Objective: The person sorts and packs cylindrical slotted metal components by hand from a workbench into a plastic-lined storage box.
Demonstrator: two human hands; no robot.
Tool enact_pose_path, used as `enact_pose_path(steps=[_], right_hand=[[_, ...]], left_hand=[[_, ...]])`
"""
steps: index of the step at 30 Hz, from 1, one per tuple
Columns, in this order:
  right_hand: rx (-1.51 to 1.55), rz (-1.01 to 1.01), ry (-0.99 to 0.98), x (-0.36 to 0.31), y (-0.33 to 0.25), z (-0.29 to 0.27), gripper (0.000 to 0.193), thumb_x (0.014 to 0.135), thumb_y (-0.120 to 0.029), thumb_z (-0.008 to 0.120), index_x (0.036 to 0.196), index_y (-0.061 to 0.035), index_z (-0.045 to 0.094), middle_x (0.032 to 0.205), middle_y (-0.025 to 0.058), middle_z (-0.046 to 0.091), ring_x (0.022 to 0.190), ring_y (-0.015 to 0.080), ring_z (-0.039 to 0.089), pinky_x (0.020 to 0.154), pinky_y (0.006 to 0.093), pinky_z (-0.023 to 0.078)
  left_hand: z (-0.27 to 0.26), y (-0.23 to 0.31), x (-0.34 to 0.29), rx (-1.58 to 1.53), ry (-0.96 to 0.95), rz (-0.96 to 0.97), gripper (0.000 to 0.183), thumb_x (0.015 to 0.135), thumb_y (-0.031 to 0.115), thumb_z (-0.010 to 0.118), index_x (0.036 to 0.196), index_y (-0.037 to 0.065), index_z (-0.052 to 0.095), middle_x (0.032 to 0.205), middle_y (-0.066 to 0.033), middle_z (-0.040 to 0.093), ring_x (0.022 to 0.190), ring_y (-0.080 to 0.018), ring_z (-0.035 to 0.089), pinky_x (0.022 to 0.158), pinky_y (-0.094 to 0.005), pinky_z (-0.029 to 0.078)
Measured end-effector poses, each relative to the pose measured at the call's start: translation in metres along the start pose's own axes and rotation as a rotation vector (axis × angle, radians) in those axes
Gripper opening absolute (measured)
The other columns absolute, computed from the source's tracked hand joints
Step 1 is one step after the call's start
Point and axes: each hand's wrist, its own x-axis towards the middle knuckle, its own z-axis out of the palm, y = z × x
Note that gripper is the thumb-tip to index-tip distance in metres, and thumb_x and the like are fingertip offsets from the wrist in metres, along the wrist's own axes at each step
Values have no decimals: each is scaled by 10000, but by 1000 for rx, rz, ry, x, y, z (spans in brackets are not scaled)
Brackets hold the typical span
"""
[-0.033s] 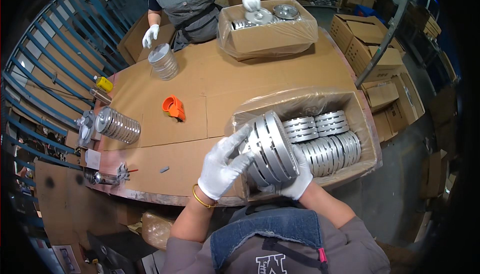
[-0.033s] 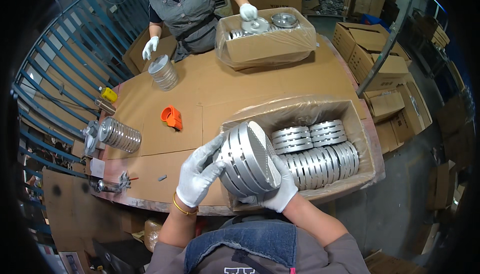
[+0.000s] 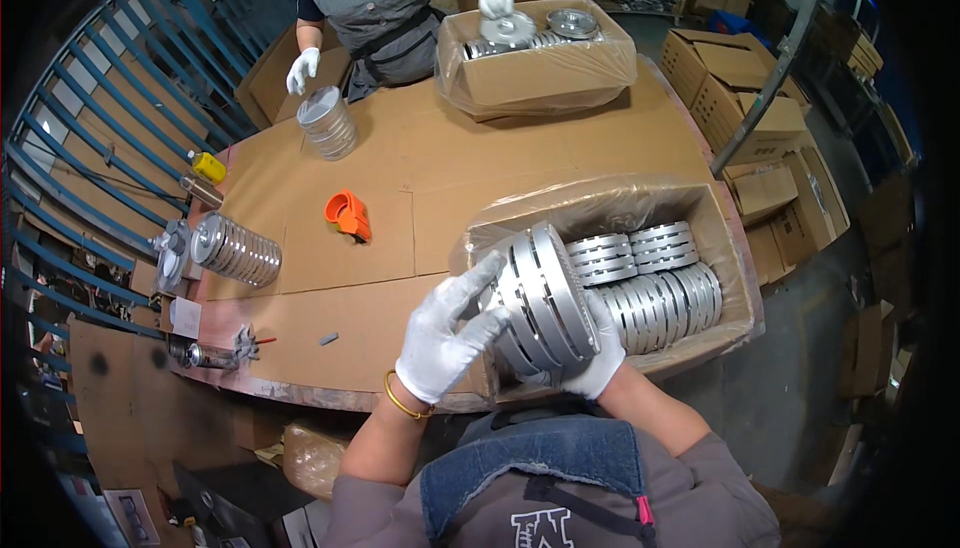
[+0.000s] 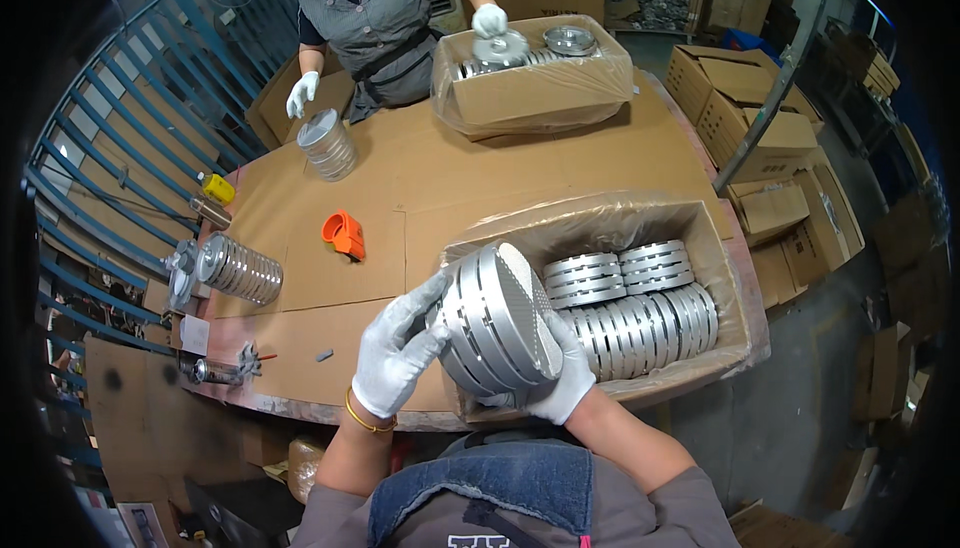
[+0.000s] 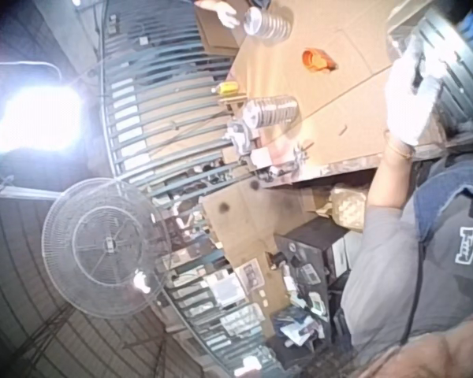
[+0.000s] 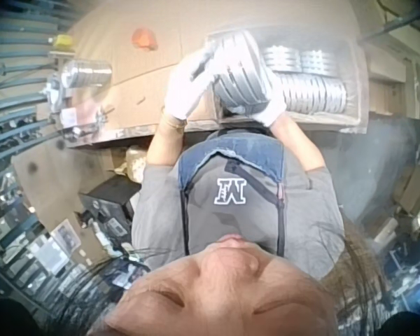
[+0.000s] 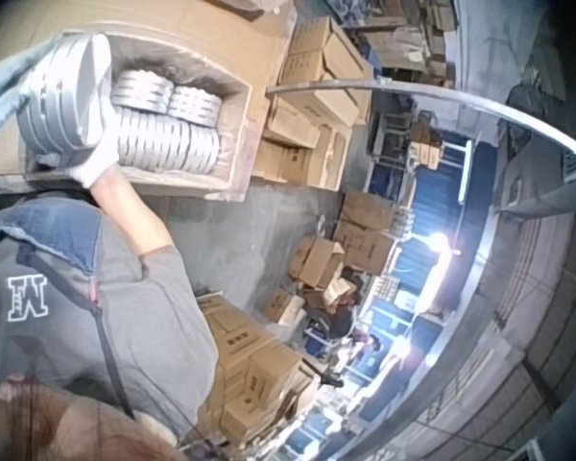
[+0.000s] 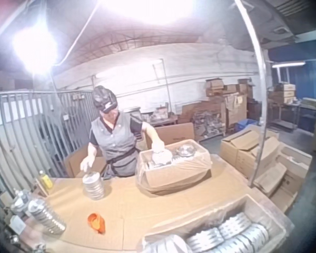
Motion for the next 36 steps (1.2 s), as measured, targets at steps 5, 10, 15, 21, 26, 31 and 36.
enact_pose_path(steps=[5, 10, 15, 21, 26, 31, 36], right_hand=[[-71, -10, -1, 8, 2, -3, 618, 828, -480, 545, 1330, -134, 442, 1331, 128, 472, 1197, 326, 471, 1009, 537, 358], [-259, -246, 25, 17, 10, -5, 654, 738, -273, 707, 1297, -57, 443, 1239, 134, 539, 1121, 300, 535, 984, 474, 426], [-310, -226, -9, 29, 16, -18, 551, 727, -76, 678, 1241, -32, 482, 1187, 103, 571, 1070, 257, 561, 947, 412, 450], [-829, -200, -10, 49, 15, -11, 726, 644, -37, 739, 1297, -36, 422, 1216, 100, 539, 1141, 239, 508, 977, 386, 403], [-1674, -845, -322, 78, 21, 37, 1192, 485, -230, 867, 1421, -13, 163, 1447, 187, 261, 1350, 335, 250, 1093, 455, 215], [-2604, -380, -386, 100, 75, 91, 816, 565, -271, 771, 1245, 22, 428, 1110, 229, 507, 1033, 385, 491, 925, 471, 379], [-2593, -356, -161, 130, 113, 39, 757, 541, -203, 742, 1208, 11, 454, 931, 198, 525, 817, 354, 501, 751, 443, 419]], left_hand=[[0, 1, -13, -108, 52, 44, 565, 786, 189, 709, 1272, -5, 498, 1147, -160, 591, 1093, -252, 553, 947, -328, 411], [5, 8, -19, -252, -33, 54, 1229, 599, 305, 859, 1447, 9, 20, 1458, -186, 233, 1323, -277, 298, 1078, -420, 257], [2, -8, -32, -238, 130, -57, 1308, 580, 273, 868, 1446, 59, -89, 1427, -197, 242, 1332, -288, 257, 1088, -432, 228], [-38, -21, -45, -107, 128, 165, 1111, 589, 112, 792, 1422, 22, 62, 1354, -190, 326, 1279, -290, 345, 1068, -430, 267], [-78, -17, -58, -17, 29, 113, 1019, 568, 141, 804, 1381, 14, 204, 1273, -173, 416, 1182, -292, 458, 1006, -418, 354], [-107, -41, -60, 314, -223, 262, 736, 554, 75, 663, 1245, 71, 411, 1017, -166, 531, 904, -356, 537, 767, -435, 442], [-150, -93, -76, 402, -176, 268, 790, 581, 185, 761, 1277, 26, 422, 1159, -183, 534, 1056, -356, 528, 919, -409, 417]])
